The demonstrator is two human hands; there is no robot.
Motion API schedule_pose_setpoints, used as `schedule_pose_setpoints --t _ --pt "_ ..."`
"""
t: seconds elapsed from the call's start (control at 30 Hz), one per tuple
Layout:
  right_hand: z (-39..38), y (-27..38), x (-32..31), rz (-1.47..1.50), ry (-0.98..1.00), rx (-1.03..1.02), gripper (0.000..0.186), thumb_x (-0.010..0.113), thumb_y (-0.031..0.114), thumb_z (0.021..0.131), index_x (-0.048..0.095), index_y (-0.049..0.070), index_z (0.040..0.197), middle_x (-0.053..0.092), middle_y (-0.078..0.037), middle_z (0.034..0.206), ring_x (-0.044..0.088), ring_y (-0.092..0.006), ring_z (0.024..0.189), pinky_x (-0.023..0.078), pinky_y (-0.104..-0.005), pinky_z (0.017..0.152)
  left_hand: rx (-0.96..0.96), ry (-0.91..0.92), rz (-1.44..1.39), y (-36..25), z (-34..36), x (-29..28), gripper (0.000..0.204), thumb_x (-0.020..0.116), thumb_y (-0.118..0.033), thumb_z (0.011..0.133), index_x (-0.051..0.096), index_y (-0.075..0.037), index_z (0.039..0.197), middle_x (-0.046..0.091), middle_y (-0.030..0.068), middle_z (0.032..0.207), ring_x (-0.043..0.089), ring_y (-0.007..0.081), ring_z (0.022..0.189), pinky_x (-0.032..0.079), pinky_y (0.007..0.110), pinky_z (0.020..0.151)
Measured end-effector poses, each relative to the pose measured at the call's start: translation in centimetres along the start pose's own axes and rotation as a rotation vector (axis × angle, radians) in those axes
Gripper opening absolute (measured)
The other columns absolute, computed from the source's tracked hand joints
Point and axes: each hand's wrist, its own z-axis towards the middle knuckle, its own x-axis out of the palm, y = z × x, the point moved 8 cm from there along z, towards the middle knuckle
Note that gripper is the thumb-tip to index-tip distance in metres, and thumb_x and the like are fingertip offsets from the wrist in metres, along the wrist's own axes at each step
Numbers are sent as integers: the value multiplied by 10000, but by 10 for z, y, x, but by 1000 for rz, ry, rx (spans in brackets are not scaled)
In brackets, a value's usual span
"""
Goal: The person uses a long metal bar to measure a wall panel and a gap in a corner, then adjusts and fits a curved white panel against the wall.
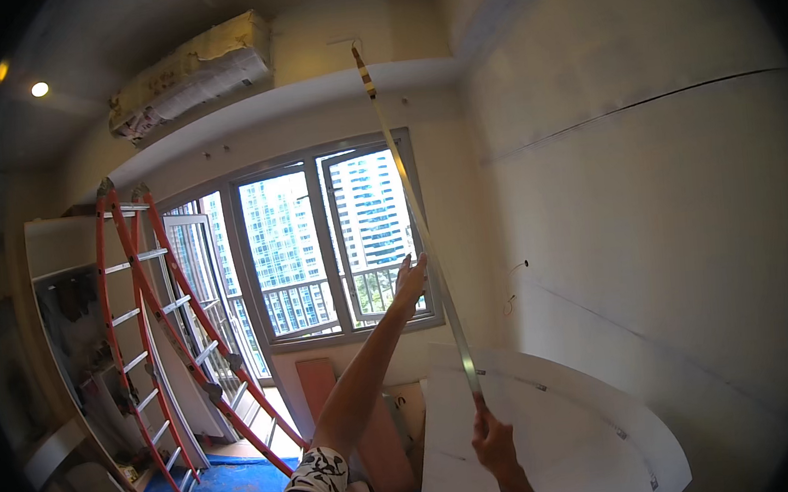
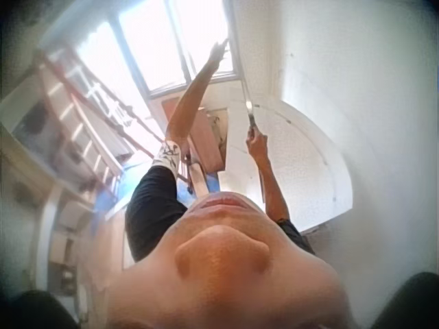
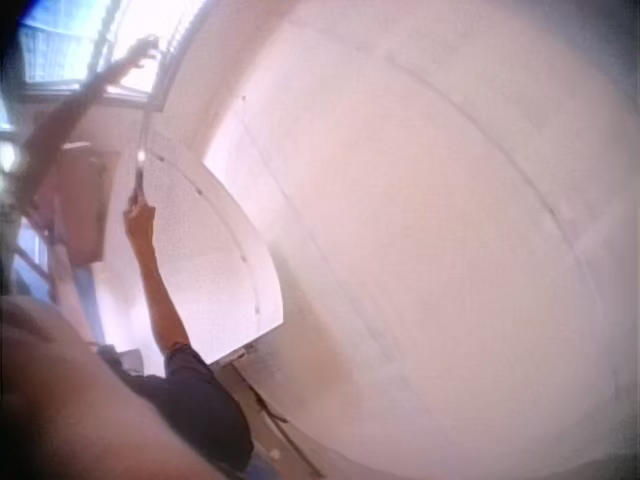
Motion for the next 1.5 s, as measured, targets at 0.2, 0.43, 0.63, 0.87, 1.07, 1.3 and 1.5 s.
schedule_pose_setpoints --t 0.2,0.43,0.63,0.87,1.07,1.3,1.5 --pt "-100 -65 -41 -29 -25 -22 518 529 127 953 463 193 1462 532 -154 566 584 -285 474 496 -396 520 20 90 -389 12 -52 107 465 413 -210 1048 209 -82 1446 478 25 782 464 83 545 395 241 443" --pt "-115 -93 -118 -28 -49 -61 504 521 110 959 460 123 1459 506 -141 543 538 -253 429 456 -357 469 -26 53 -352 -5 -83 192 250 439 -197 1043 373 -135 1276 410 -14 719 386 58 514 357 226 426" --pt "-72 -74 -177 37 -69 -69 467 491 130 971 486 93 1436 531 -169 574 527 -207 415 441 -342 457 -21 44 -215 -21 -51 236 466 477 -218 1027 300 -95 1441 534 87 899 545 145 632 470 284 526" --pt "26 -75 -235 -16 -26 52 436 477 204 999 494 128 1428 652 -283 884 701 -347 747 537 -405 702 74 -52 278 21 -125 214 590 528 -286 998 328 -31 1491 506 220 1390 536 335 1246 448 431 1025" --pt "211 37 -275 -22 1 91 440 429 328 1024 494 175 1430 710 -194 984 688 -262 700 565 -403 651 102 -141 281 42 -202 145 558 588 -187 967 381 -58 1469 470 205 1409 560 327 1218 492 409 978" --pt "168 2 -241 -102 -46 7 424 417 342 1031 513 187 1414 685 -201 1133 666 -364 1034 510 -422 938 137 -266 237 59 -263 87 515 613 -116 940 436 -64 1422 499 181 1362 570 320 1201 532 405 915" --pt "136 8 -264 25 49 153 430 441 345 1022 534 164 1401 665 -174 1036 617 -265 819 503 -378 754 155 -175 326 24 -301 92 486 624 -129 942 465 -72 1398 525 167 1330 600 286 1163 544 372 893"
